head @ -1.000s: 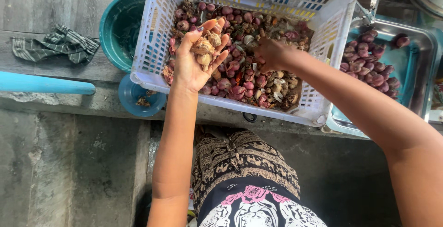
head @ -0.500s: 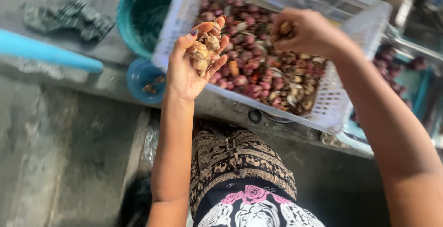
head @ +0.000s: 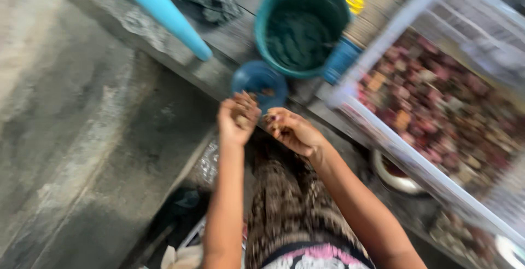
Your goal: The person sorts shallots by hand from a white plastic basket, transferring some to a metal tray and others to a small blue bowl.
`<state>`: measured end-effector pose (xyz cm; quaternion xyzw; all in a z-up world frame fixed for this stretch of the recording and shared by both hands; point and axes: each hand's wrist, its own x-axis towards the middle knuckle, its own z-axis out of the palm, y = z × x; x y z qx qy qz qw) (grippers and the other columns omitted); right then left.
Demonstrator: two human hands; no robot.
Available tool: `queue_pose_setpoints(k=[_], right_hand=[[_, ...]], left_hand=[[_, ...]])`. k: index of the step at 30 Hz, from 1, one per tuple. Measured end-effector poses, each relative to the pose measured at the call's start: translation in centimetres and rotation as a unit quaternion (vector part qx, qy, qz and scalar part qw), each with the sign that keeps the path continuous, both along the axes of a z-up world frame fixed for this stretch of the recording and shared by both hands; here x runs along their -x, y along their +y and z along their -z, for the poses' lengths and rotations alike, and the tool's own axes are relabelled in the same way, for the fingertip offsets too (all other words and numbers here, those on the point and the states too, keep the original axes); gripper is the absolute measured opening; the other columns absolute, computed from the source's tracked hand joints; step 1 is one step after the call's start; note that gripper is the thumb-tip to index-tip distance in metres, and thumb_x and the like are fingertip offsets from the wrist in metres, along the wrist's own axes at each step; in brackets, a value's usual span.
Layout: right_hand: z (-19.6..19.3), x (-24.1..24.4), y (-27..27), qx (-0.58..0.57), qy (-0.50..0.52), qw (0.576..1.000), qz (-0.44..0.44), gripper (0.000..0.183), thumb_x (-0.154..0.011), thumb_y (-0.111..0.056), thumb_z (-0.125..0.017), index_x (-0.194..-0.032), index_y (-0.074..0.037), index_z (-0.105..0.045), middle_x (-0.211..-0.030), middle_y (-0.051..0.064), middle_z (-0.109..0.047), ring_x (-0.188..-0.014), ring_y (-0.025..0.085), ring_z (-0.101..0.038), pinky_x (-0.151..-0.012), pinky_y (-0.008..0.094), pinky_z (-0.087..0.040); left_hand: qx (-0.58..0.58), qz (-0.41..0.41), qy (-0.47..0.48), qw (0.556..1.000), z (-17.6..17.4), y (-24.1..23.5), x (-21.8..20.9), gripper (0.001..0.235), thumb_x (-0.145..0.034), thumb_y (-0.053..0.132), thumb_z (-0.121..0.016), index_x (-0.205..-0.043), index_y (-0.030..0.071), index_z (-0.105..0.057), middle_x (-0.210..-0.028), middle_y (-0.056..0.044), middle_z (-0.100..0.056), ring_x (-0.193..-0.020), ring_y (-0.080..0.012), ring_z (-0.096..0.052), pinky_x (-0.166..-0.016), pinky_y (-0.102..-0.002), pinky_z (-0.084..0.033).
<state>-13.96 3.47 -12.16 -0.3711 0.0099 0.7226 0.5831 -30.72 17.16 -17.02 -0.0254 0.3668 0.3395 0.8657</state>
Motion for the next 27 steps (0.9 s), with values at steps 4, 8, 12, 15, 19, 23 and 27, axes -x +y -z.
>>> queue_pose_setpoints(k=[4, 8, 12, 15, 19, 23, 27], right_hand=[[20.8, 2.5, 7.2, 0.133, 0.041, 0.984, 0.109, 0.01, -0.1, -0.017, -0.062, -0.103, -0.008, -0.065, -0.086, 0.005, -0.067, -0.076, 0.016, -0.064, -0.067, 0.029, -0.055], [30.2, 1.2, 13.4, 0.179, 0.019, 0.974, 0.137, 0.019, -0.105, -0.024, -0.058, -0.099, -0.009, -0.068, -0.079, 0.006, -0.065, -0.071, 0.019, -0.061, -0.064, 0.035, -0.052], [34.0, 0.3, 14.0, 0.229, 0.01, 0.96, 0.159, 0.015, -0.103, -0.019, -0.057, -0.106, -0.008, -0.065, -0.087, 0.008, -0.064, -0.078, 0.02, -0.061, -0.069, 0.036, -0.053], [33.2, -1.1, 14.6, 0.23, -0.007, 0.956, 0.181, 0.017, -0.1, -0.014, -0.055, -0.114, -0.007, -0.063, -0.094, 0.011, -0.063, -0.086, 0.021, -0.062, -0.075, 0.037, -0.053], [29.1, -2.9, 14.7, 0.208, -0.04, 0.959, 0.191, 0.027, -0.097, -0.008, -0.052, -0.124, -0.005, -0.059, -0.104, 0.015, -0.061, -0.096, 0.023, -0.063, -0.082, 0.038, -0.053], [22.7, -0.2, 9.8, 0.173, -0.114, 0.964, 0.167, 0.039, -0.094, -0.001, -0.05, -0.133, -0.004, -0.056, -0.114, 0.018, -0.06, -0.106, 0.025, -0.064, -0.09, 0.04, -0.054], [6.2, 3.0, 4.4, 0.005, -0.456, 0.889, 0.049, 0.046, -0.091, 0.003, -0.055, -0.136, -0.007, -0.06, -0.136, 0.016, -0.056, -0.122, 0.027, -0.056, -0.099, 0.037, -0.048]], left_hand=[[0.081, 0.083, 0.061, 0.991, 12.7, 3.1, -2.5, 0.026, -0.083, 0.041, -0.063, -0.09, 0.016, -0.058, -0.076, -0.007, -0.057, -0.06, -0.0224, -0.056, -0.064, -0.041, -0.056], [0.07, 0.092, 0.116, 0.986, 17.2, 6.6, -6.0, 0.022, -0.086, 0.047, -0.062, -0.087, 0.026, -0.065, -0.081, 0.004, -0.066, -0.068, -0.0186, -0.059, -0.059, -0.038, -0.048], [0.009, 0.089, 0.072, 0.993, 20.8, 9.1, -6.8, 0.031, -0.094, 0.048, -0.063, -0.105, 0.019, -0.067, -0.103, 0.0, -0.072, -0.098, -0.0236, -0.065, -0.081, -0.043, -0.054], [0.03, 0.143, 0.087, 0.985, 22.6, 9.9, -6.0, 0.043, -0.09, 0.054, -0.059, -0.112, 0.018, -0.068, -0.109, -0.002, -0.072, -0.1, -0.0254, -0.065, -0.081, -0.05, -0.047], [0.036, 0.162, 0.175, 0.971, 22.7, 10.1, -5.6, 0.055, -0.086, 0.057, -0.056, -0.126, 0.021, -0.067, -0.131, -0.001, -0.067, -0.118, -0.0264, -0.059, -0.103, -0.06, -0.037], [-0.029, 0.126, 0.261, 0.957, 20.6, 7.0, -3.0, 0.059, -0.096, 0.054, -0.049, -0.148, 0.027, -0.057, -0.154, 0.011, -0.047, -0.137, -0.0148, -0.037, -0.121, -0.069, -0.009], [-0.269, 0.015, 0.316, 0.91, 10.6, 2.5, -3.6, 0.05, -0.097, 0.024, -0.051, -0.144, 0.007, -0.058, -0.153, -0.01, -0.054, -0.146, -0.0262, -0.042, -0.122, -0.058, -0.021]])
